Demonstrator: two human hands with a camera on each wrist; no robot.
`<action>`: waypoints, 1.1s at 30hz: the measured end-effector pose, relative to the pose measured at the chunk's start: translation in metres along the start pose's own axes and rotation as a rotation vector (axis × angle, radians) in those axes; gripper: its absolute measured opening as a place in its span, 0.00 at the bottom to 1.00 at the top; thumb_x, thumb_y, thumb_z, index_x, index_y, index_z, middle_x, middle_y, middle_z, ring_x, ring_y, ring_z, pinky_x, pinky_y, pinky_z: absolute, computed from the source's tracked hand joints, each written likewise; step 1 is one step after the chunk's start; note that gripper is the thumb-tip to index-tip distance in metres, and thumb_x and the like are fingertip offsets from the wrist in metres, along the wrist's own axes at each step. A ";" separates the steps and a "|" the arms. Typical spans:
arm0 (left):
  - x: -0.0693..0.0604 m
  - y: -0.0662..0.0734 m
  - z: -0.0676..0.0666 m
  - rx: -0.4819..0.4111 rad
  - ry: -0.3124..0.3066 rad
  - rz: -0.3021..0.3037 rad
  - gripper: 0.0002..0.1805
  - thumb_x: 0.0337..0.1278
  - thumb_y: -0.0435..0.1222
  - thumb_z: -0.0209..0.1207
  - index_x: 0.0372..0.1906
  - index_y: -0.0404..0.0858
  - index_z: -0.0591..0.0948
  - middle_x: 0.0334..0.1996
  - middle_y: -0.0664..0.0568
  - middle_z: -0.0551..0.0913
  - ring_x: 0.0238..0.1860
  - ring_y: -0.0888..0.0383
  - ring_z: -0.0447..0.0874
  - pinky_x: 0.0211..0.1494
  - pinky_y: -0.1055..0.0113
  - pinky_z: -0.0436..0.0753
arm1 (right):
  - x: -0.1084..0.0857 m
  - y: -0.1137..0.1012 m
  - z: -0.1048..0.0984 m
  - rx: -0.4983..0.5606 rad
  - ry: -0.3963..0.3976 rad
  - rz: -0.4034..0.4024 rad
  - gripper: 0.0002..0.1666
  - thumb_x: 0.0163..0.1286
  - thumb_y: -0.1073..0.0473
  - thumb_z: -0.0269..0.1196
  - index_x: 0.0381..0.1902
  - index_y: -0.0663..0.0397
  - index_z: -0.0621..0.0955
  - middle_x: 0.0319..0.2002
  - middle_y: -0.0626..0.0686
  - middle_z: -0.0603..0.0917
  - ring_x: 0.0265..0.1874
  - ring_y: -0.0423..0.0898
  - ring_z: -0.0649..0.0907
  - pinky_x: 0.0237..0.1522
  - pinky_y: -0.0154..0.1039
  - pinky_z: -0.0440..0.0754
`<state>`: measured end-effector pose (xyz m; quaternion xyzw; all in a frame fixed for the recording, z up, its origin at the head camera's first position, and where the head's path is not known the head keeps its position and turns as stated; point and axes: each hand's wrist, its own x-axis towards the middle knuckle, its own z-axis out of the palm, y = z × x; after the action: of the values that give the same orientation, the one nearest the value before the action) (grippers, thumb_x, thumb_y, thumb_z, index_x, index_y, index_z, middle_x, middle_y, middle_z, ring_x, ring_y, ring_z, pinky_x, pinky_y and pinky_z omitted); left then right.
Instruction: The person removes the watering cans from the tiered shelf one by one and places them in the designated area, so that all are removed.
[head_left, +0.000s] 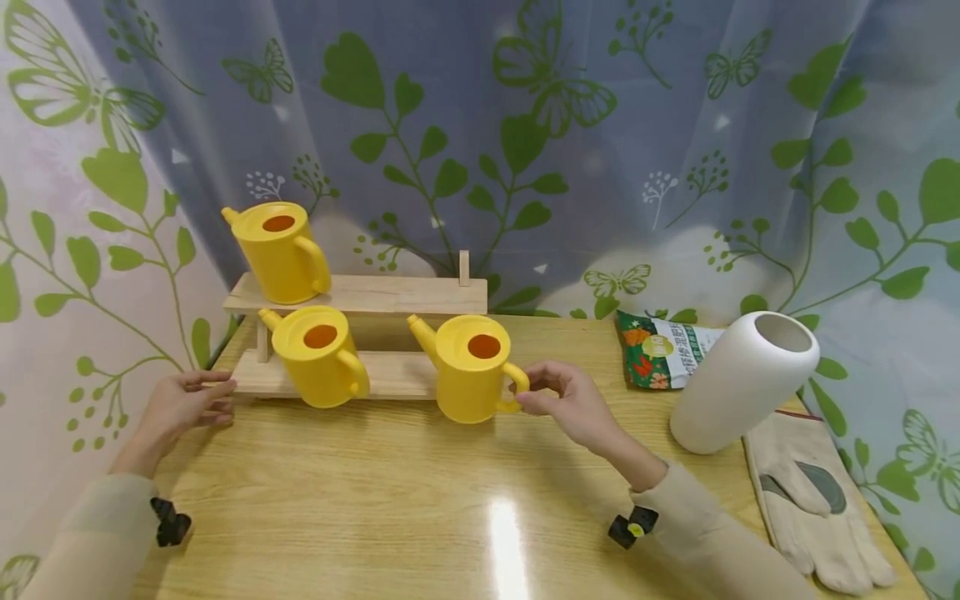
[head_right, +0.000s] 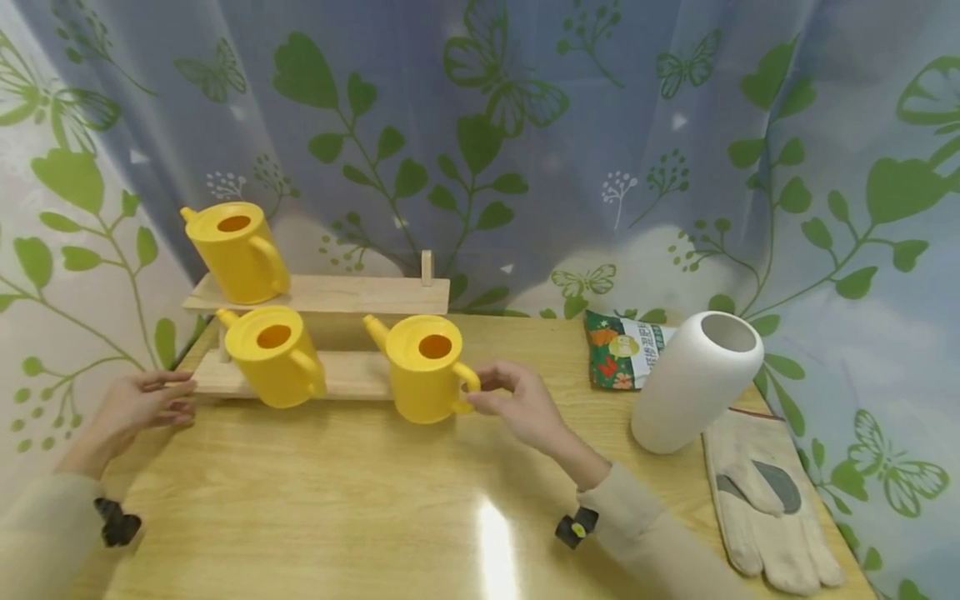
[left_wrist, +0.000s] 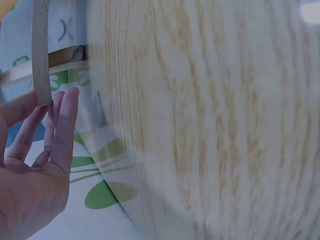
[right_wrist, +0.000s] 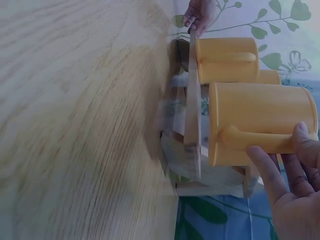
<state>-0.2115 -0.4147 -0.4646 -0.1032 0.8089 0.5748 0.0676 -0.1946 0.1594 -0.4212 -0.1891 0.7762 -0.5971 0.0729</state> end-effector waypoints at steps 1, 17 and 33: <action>0.000 0.000 0.000 -0.003 0.000 -0.001 0.13 0.76 0.39 0.62 0.58 0.40 0.82 0.31 0.64 0.87 0.32 0.64 0.91 0.42 0.65 0.96 | -0.005 0.000 -0.005 0.005 0.010 0.004 0.18 0.75 0.65 0.67 0.57 0.70 0.82 0.53 0.70 0.87 0.46 0.43 0.88 0.47 0.39 0.96; 0.002 0.001 -0.002 0.058 -0.014 -0.019 0.30 0.77 0.42 0.60 0.71 0.25 0.71 0.32 0.61 0.88 0.33 0.62 0.92 0.43 0.64 0.97 | -0.033 0.015 -0.038 -0.038 0.274 0.107 0.18 0.72 0.68 0.68 0.57 0.74 0.81 0.52 0.72 0.85 0.41 0.33 0.88 0.44 0.34 0.95; 0.002 0.003 0.000 0.048 -0.014 -0.031 0.32 0.78 0.42 0.60 0.72 0.23 0.70 0.31 0.60 0.89 0.32 0.62 0.92 0.43 0.63 0.97 | 0.037 0.057 -0.002 0.013 0.473 0.129 0.15 0.67 0.70 0.72 0.50 0.69 0.85 0.47 0.67 0.88 0.36 0.34 0.85 0.36 0.25 0.91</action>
<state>-0.2139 -0.4136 -0.4624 -0.1102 0.8202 0.5550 0.0845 -0.2405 0.1591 -0.4711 0.0063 0.7782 -0.6239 -0.0714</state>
